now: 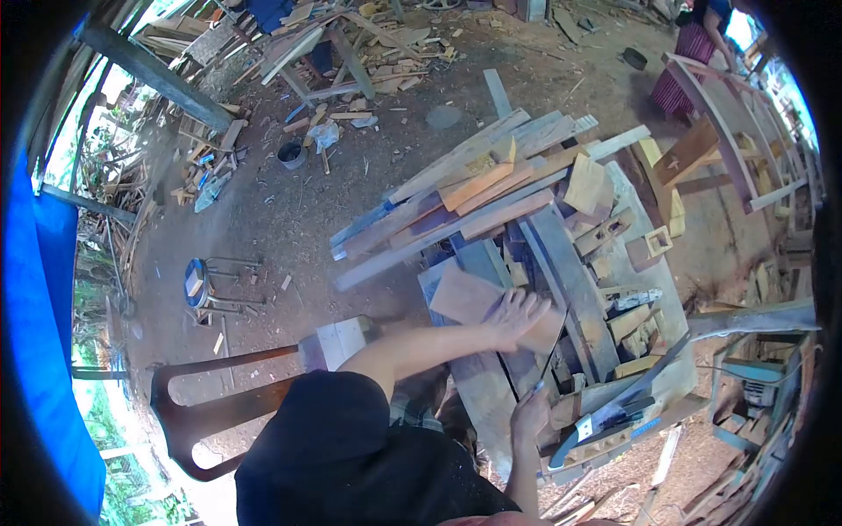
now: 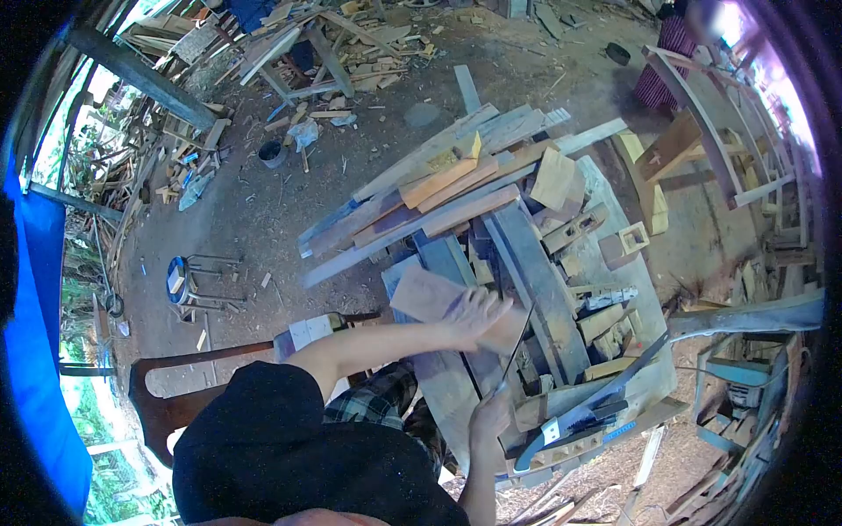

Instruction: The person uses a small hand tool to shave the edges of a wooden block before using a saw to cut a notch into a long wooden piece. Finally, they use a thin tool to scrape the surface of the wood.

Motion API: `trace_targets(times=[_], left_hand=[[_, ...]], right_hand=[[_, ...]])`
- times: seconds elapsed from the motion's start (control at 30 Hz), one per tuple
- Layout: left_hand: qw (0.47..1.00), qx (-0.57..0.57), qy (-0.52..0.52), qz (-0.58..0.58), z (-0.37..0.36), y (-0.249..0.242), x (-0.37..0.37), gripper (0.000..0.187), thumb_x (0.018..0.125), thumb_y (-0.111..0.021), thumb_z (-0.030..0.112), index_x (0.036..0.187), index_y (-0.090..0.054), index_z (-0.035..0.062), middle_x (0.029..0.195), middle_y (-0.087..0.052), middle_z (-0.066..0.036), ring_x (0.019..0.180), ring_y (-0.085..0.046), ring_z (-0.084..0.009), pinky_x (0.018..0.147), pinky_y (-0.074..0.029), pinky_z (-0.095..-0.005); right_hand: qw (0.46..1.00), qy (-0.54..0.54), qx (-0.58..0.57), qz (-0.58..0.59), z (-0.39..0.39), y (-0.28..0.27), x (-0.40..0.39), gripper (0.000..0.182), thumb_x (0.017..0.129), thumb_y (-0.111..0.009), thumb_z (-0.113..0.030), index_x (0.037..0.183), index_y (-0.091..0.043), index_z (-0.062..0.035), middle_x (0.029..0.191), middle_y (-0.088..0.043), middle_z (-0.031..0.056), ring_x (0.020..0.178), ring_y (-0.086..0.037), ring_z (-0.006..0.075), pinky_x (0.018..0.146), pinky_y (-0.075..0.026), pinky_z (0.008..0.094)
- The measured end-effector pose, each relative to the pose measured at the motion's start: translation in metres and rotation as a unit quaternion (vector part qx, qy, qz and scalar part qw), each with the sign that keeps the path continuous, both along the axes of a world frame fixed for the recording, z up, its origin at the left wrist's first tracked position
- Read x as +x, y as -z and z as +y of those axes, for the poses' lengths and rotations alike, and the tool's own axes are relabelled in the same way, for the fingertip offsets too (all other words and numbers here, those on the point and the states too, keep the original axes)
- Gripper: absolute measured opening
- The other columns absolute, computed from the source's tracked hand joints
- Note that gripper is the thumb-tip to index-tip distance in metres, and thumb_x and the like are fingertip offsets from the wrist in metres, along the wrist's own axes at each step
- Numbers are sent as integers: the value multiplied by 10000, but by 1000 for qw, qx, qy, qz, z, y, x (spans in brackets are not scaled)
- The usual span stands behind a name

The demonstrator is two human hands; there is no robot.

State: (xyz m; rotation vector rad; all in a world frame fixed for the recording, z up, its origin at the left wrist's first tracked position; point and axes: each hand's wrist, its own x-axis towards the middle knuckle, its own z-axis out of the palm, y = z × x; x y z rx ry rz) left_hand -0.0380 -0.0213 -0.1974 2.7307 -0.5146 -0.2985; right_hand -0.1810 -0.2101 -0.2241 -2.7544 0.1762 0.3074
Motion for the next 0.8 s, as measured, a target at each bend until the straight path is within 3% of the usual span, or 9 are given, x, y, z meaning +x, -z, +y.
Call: trace_targets(times=[0.03, 0.1, 0.17, 0.47, 0.6, 0.67, 0.73, 0.8], left_hand=[[999, 31, 43, 8, 2, -1, -10, 1172, 483, -855, 252, 1443, -221, 29, 1306, -398, -215, 1233, -370, -379, 1027, -272, -520], [995, 61, 84, 13, 4, 3, -28, 1152, 495, -846, 276, 1438, -233, 26, 1301, -405, -214, 1216, -390, -368, 1034, -271, -516], [990, 65, 124, -23, 6, 10, -42, 1124, 517, -827, 248, 1445, -230, 35, 1327, -396, -198, 1252, -362, -371, 1060, -248, -521], [992, 4, 125, -24, 16, 19, -51, 1031, 589, -780, 204, 1451, -238, 43, 1340, -402, -184, 1282, -338, -382, 1066, -236, -519], [987, 57, 147, -20, 10, 13, -45, 1016, 613, -769, 208, 1455, -226, 42, 1350, -397, -198, 1274, -345, -394, 1057, -238, -523], [988, 31, 147, 43, 5, 9, -47, 1081, 578, -791, 163, 1463, -184, 33, 1371, -359, -255, 1301, -294, -461, 1088, -190, -567], [988, 54, 139, -29, -4, 24, -57, 977, 644, -744, 209, 1456, -228, 35, 1364, -386, -218, 1262, -353, -399, 1047, -240, -521], [991, 18, 119, -60, -10, 35, -67, 990, 643, -740, 188, 1464, -206, 43, 1379, -373, -222, 1289, -329, -409, 1075, -210, -529]], right_hand=[[999, -15, -5, -35, -1, 16, -20, 334, 965, -433, -293, 1042, -515, 21, 792, -624, 285, 690, -603, 461, 602, -445, 562], [996, 20, 54, 67, 18, -7, -38, 334, 963, -454, -260, 1107, -520, 35, 826, -618, 295, 742, -608, 449, 615, -450, 538], [995, 20, 62, 80, 31, -5, -53, 349, 969, -441, -262, 1132, -514, 38, 847, -623, 294, 753, -609, 454, 626, -452, 538], [988, 92, 55, 111, 42, 11, -67, 392, 984, -415, -280, 1183, -495, 49, 906, -627, 302, 808, -608, 468, 676, -458, 538], [987, 121, 84, 64, 46, 16, -74, 407, 988, -408, -287, 1196, -489, 53, 926, -627, 306, 831, -607, 473, 696, -460, 538], [982, 115, 150, 2, 49, 11, -80, 438, 993, -400, -320, 1184, -487, 64, 972, -610, 330, 896, -589, 493, 745, -455, 539], [971, 166, 167, 46, 52, 0, -82, 444, 992, -401, -335, 1147, -490, 72, 991, -600, 342, 920, -574, 505, 771, -439, 551], [975, 178, 126, 51, 47, 4, -87, 439, 1002, -383, -317, 1144, -494, 83, 1005, -580, 361, 954, -551, 518, 776, -443, 527]])
